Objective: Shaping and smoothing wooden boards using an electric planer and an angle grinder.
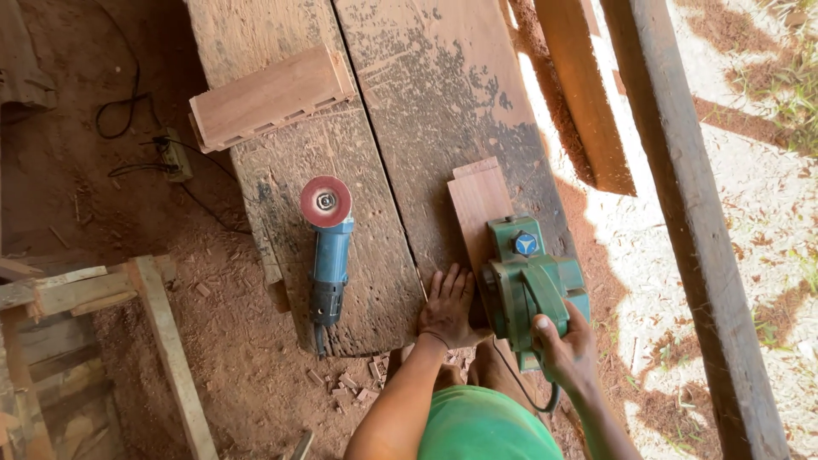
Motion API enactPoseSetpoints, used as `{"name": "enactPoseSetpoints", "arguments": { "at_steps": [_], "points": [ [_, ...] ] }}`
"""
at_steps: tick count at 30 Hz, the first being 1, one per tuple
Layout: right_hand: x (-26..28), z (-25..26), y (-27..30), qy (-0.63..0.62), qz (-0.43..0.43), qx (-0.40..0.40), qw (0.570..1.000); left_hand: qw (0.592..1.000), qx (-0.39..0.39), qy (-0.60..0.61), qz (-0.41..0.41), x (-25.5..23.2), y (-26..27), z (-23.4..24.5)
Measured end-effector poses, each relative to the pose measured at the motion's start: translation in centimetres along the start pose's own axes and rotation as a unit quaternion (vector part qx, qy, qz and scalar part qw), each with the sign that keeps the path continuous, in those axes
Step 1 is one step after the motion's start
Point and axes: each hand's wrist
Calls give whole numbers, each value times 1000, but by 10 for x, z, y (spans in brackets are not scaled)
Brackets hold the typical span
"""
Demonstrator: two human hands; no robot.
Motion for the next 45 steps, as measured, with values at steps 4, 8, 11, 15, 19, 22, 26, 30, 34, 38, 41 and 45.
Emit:
{"name": "enactPoseSetpoints", "arguments": {
  "at_steps": [4,8,11,15,19,22,26,30,34,38,41,45],
  "points": [
    [24,-17,-19,-10,27,10,1000,1000,-18,23,7,-5,-6,16],
    [54,-35,-41,-28,132,-21,991,998,-52,-12,16,-5,-5,6],
    [85,-51,-55,-12,139,-29,990,999,-49,-5,15,-6,-5,13],
    [94,-64,-90,20,146,-41,988,999,-36,-13,21,-2,-2,-5],
    [120,-83,-109,16,163,-43,986,1000,-14,-2,22,0,-1,-6],
    [134,-95,-132,17,175,-36,984,999,-30,-2,20,2,1,-12],
    [149,-101,-145,-24,196,-4,980,999,-50,-5,17,-1,-1,-4],
    [113,-58,-73,11,196,15,980,998,-49,12,36,-8,-1,10],
    [21,5,-17,38,137,23,990,999,-20,20,20,4,-5,3],
    [-69,57,43,59,100,47,992,999,-54,-1,6,-1,-1,6],
    [-101,65,85,89,52,-4,995,1000,-19,-15,1,0,0,-2],
    [-128,63,96,59,66,4,996,999,-6,26,-18,19,7,-11]
  ]
}}
Point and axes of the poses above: each hand's wrist, its own y-axis away from the middle knuckle, its own z-axis out of the back of the hand, x = y × z, and after that the axes turned 12 degrees about -z, right-handed
